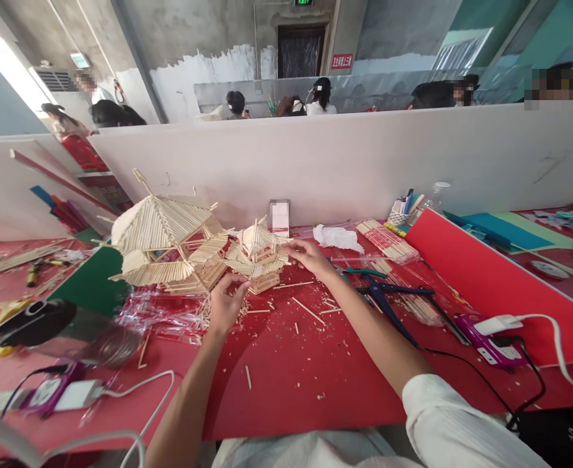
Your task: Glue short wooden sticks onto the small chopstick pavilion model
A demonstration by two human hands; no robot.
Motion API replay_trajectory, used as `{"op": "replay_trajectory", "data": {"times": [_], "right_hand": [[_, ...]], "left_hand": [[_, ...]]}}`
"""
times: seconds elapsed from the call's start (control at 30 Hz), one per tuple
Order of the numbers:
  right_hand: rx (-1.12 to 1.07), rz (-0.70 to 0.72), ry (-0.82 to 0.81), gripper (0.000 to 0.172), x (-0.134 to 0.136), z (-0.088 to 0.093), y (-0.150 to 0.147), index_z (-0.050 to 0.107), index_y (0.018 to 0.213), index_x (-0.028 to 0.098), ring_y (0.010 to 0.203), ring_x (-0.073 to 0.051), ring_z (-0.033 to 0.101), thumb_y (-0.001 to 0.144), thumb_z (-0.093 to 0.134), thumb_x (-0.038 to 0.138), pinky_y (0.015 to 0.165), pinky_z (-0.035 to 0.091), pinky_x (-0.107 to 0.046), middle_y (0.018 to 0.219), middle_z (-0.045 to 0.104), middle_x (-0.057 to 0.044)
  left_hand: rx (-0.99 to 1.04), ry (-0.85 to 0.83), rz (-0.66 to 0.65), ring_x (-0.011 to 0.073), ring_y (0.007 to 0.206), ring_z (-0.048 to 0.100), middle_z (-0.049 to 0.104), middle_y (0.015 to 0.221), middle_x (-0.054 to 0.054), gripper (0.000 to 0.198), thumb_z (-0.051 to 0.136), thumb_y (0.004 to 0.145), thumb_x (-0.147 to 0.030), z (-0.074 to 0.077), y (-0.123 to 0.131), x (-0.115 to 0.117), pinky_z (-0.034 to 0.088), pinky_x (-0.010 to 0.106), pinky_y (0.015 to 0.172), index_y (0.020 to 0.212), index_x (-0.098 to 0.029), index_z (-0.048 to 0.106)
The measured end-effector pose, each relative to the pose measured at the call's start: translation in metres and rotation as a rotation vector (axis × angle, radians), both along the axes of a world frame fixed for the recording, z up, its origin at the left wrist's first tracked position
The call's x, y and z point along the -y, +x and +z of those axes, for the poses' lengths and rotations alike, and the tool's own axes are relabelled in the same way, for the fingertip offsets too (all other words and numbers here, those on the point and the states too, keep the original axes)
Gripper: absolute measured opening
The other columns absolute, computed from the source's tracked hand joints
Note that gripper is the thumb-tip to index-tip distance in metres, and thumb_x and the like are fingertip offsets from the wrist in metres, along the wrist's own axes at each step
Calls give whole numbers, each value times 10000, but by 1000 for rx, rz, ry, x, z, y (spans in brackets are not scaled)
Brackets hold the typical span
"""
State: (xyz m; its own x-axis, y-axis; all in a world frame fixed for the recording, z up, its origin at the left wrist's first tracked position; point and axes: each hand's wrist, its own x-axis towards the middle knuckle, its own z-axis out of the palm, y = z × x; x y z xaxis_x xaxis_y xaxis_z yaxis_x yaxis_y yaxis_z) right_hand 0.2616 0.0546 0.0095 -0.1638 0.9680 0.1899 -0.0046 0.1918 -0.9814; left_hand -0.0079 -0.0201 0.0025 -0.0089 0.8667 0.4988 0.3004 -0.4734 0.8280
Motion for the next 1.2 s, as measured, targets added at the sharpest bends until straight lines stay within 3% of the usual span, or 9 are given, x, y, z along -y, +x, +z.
{"op": "replay_trajectory", "data": {"times": [0.23, 0.5, 0.73, 1.0, 1.2], "right_hand": [[-23, 35, -55, 396, -7, 7, 2, 731, 947, 199, 580, -102, 485, 719, 840, 505, 449, 298, -199, 725, 577, 18], [-62, 23, -68, 432, -17, 6, -2, 710, 945, 192, 546, -88, 433, 685, 865, 500, 452, 275, -202, 670, 536, 42], [-77, 12, -71, 394, -29, 3, -5, 691, 940, 203, 553, -88, 440, 691, 849, 464, 447, 285, -194, 709, 561, 35], [-84, -10, -67, 403, -32, 3, 3, 679, 927, 202, 558, -88, 436, 678, 846, 471, 443, 267, -194, 707, 555, 35], [-88, -2, -55, 398, -32, 0, 7, 685, 943, 208, 549, -84, 421, 701, 842, 483, 450, 275, -196, 717, 548, 35]], "left_hand": [[-51, -43, -28, 159, 727, 666, 711, 823, 41, 295, 686, 900, -484, 0, 0, 0, 547, 272, 678, 903, -189, 674], [-251, 111, 26, 154, 764, 650, 679, 858, 36, 208, 562, 977, -401, -4, 1, -1, 516, 274, 725, 917, -204, 590], [-302, 212, 110, 186, 880, 714, 751, 960, 58, 207, 602, 975, -403, 0, 6, 3, 548, 303, 814, 1018, -221, 690], [-296, 175, 167, 186, 853, 728, 776, 928, 54, 227, 615, 967, -411, -2, 19, 1, 547, 296, 804, 936, -219, 733], [-275, 101, 175, 179, 800, 708, 756, 932, 62, 246, 590, 978, -415, -1, 23, 0, 544, 301, 781, 992, -204, 715]]}}
